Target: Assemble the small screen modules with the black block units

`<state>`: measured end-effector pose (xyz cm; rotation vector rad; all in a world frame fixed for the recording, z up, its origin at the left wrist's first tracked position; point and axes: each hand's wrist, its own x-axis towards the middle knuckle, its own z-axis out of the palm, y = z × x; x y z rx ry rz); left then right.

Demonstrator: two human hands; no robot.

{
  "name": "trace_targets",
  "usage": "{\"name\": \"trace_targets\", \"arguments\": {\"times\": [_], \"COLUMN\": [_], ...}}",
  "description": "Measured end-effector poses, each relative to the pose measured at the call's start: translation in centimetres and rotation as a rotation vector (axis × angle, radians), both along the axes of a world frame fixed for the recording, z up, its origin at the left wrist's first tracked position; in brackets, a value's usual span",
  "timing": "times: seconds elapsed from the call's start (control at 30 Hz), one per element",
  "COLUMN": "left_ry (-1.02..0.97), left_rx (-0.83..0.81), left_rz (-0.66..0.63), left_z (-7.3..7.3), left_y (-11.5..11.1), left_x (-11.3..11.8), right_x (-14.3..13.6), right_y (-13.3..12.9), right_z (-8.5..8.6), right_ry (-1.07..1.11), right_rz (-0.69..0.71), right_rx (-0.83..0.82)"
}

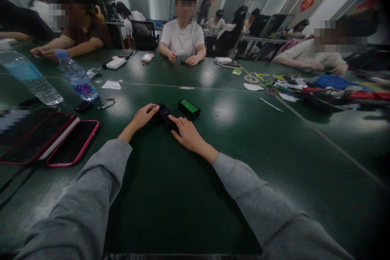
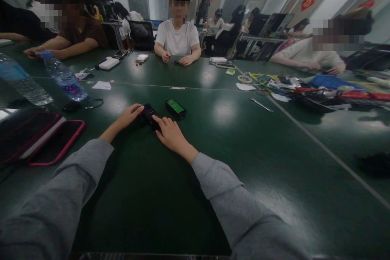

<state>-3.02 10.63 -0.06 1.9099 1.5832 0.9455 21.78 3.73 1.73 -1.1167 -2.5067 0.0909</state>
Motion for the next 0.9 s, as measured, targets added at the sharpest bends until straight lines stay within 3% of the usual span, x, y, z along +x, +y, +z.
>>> {"name": "trace_targets", "arguments": {"times": [0.9], "left_ry": [-0.009], "left_rx": [-0.004], "left_rz": [-0.009], "left_z": [0.46], "left_y": [-0.26], "left_x": [0.16], "right_x": [-0.04], "right_y": [0.01], "right_z": [0.02], "right_ry": [0.011], "right_rz": [-0.005], "right_rx": [-0.004]}}
